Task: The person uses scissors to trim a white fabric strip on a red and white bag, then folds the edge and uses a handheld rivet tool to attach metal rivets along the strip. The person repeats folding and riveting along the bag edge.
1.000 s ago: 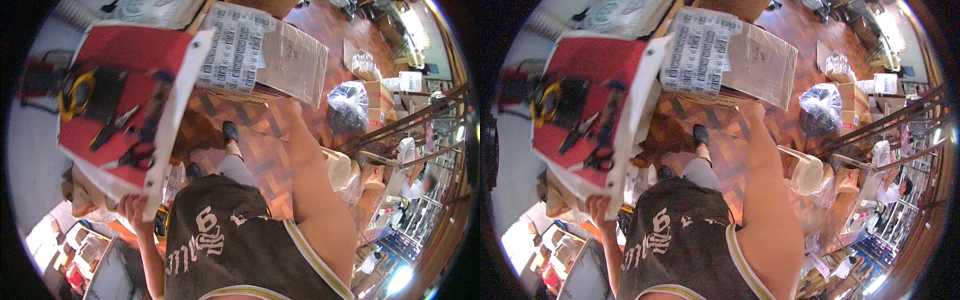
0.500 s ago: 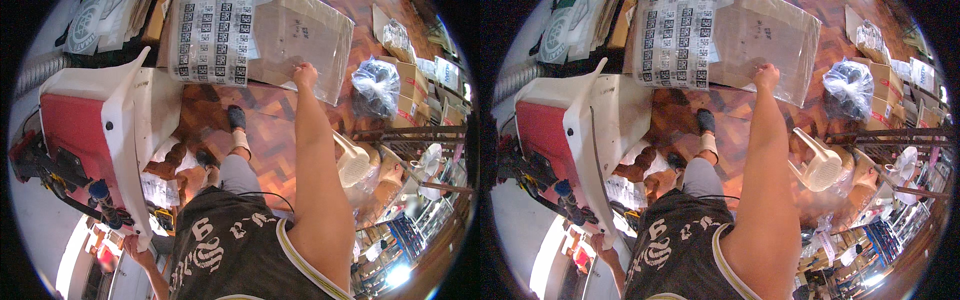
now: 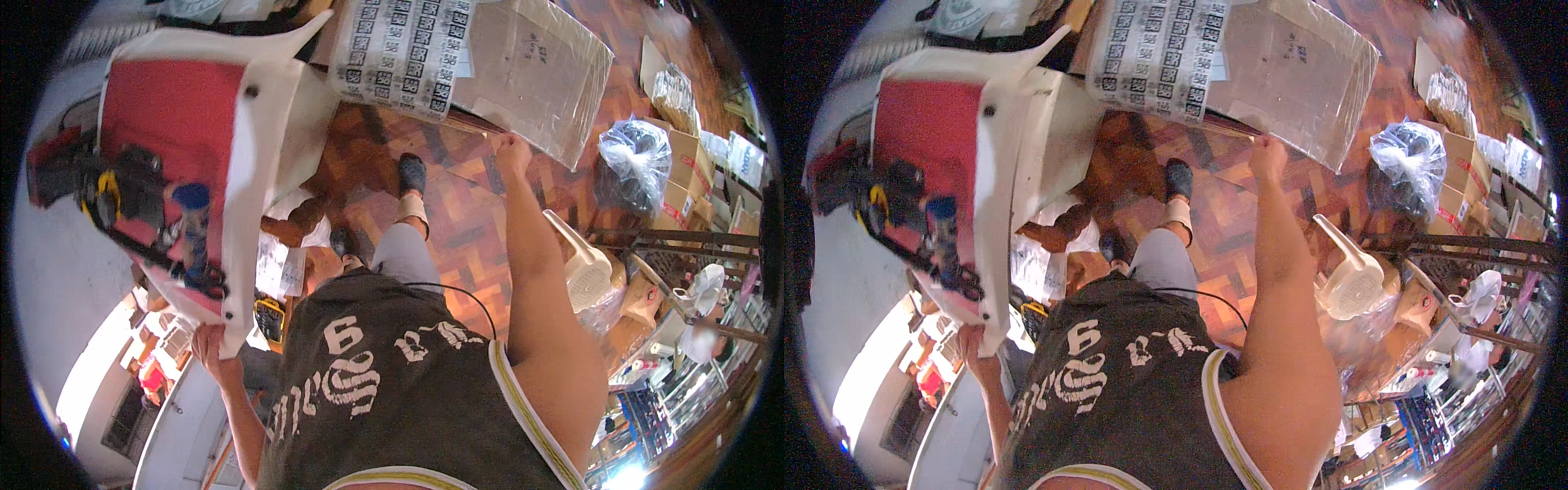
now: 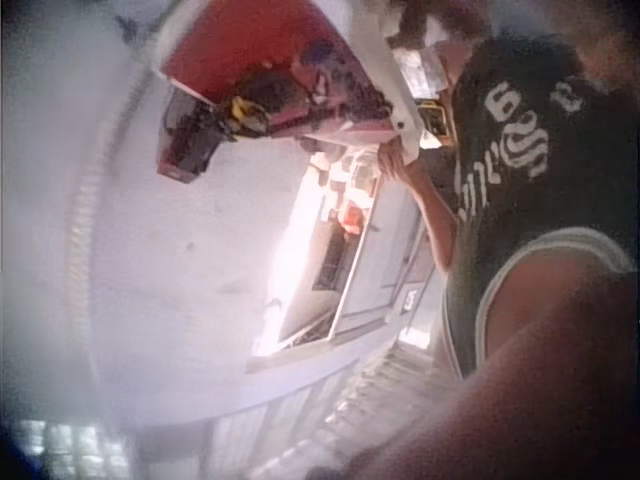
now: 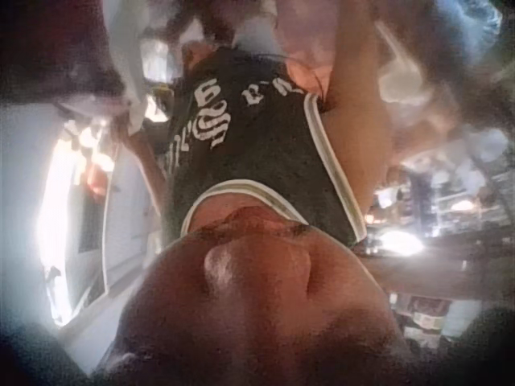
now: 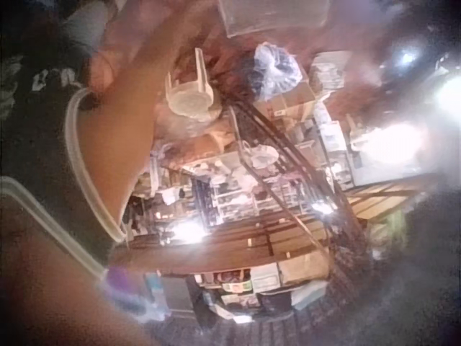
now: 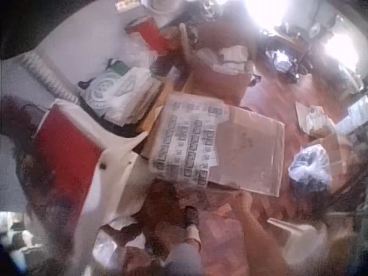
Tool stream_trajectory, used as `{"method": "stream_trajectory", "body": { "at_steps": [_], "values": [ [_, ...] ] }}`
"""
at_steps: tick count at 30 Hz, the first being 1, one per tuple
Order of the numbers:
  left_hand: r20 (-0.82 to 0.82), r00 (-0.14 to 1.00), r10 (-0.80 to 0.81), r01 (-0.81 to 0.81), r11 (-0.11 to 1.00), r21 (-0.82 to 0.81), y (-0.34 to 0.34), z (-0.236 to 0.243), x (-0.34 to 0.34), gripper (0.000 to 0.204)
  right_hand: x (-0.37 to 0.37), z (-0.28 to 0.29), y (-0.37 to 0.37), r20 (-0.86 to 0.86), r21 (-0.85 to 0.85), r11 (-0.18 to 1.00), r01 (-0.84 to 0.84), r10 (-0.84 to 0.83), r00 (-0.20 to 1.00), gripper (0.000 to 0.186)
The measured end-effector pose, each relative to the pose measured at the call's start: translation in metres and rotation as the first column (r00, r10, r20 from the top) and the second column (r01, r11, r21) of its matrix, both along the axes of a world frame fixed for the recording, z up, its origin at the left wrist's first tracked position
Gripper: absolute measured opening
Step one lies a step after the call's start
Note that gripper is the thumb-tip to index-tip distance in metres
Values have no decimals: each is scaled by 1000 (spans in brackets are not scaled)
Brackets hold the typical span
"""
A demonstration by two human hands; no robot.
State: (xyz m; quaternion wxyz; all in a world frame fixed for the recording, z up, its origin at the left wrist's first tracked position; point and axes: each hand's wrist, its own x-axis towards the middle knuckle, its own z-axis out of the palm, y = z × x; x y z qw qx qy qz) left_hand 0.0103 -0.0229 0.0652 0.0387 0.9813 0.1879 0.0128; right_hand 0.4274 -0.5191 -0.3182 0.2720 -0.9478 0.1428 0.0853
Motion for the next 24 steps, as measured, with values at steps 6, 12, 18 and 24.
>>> {"method": "stream_trajectory", "body": {
  "at_steps": [6, 12, 18, 24],
  "values": [
    [72, 970, -233, 232, 972, 20, 48, -12, -15, 45, -213, 41, 97, -447, 684, 611, 397, -78, 891, 12],
    [355, 813, -460, 522, 847, -98, 67, -32, -43, 56, -358, 139, 212, -330, 710, 704, 3, 329, 885, 19],
    [572, 617, -540, 725, 673, -146, 87, -60, -39, 52, -422, 279, 330, -261, 874, 485, 32, 413, 872, 16],
    [539, 624, -566, 773, 545, -324, 99, -60, -21, 48, -432, 260, 392, -253, 964, 133, 232, 177, 951, 7]
  ]
}}
